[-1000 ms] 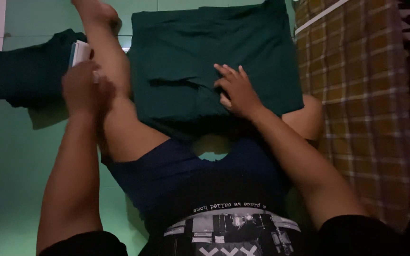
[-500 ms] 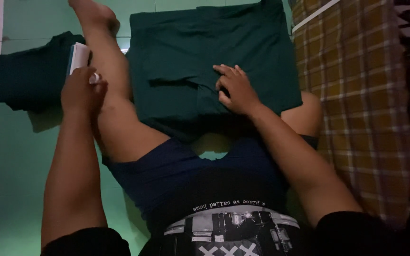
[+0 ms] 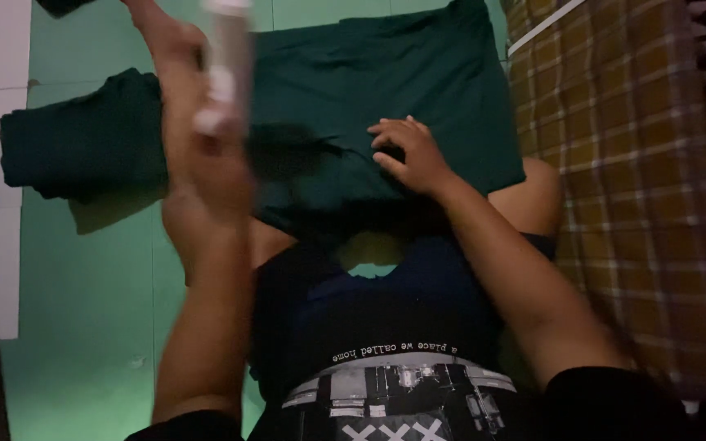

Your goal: Using a lint roller to remove lint and debris from green fabric garments

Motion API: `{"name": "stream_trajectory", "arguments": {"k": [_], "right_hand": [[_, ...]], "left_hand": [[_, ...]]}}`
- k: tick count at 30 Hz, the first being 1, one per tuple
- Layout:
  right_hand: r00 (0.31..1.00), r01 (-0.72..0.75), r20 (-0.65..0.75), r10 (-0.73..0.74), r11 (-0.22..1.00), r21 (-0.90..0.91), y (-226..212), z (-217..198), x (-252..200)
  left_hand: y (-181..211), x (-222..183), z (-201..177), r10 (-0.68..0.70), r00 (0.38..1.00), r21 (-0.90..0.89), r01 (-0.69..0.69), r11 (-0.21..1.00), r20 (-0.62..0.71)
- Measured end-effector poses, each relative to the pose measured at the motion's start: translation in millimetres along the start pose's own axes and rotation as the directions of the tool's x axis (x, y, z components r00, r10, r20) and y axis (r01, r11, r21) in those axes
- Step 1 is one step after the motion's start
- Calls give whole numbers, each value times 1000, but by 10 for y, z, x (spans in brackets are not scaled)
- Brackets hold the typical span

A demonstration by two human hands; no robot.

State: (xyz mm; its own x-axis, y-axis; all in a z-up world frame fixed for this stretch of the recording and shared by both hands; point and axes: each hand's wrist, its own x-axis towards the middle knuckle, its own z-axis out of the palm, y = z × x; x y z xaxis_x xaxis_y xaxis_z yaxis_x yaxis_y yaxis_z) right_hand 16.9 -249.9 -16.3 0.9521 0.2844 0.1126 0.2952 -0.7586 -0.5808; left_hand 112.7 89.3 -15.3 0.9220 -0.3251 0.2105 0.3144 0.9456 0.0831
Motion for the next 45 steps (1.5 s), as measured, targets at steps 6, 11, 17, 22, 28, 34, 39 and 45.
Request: {"name": "stream_trajectory", "arguments": {"k": [6,11,17,22,28,34,39,45], "right_hand": [[966,119,-258,16,859,498,95,204,-132],[916,116,-217,338,296,948,-424,-110,-151],[856,242,-138,497,-151,958,-127,-82,-130],[726,192,-325,606,275,942,503,-142,19],[787,-138,-280,550,599,788,694,-575,23],[882,-166,-116,457,530,831,573,-783,46],[953,-234,25,303,678,697,450,-1075,213],[853,-266,-53,520,520,811,679,-899,442]], "left_hand": [[-1706,-219,816,-27,752,651,-587,-481,659],[-2036,-114,422,-143,735,680,-671,-295,663],[-2021,-104,106,-303,707,505,-683,-528,640],[-1655,99,74,-409,742,539,-669,-512,532],[-1127,690,114,-307,951,708,-250,-660,49],[-847,1146,-361,-272,949,533,-149,-833,-160],[-684,1336,-610,-275,947,457,-174,-872,-166],[-578,1394,-587,-175,972,433,-90,-897,-159]]}}
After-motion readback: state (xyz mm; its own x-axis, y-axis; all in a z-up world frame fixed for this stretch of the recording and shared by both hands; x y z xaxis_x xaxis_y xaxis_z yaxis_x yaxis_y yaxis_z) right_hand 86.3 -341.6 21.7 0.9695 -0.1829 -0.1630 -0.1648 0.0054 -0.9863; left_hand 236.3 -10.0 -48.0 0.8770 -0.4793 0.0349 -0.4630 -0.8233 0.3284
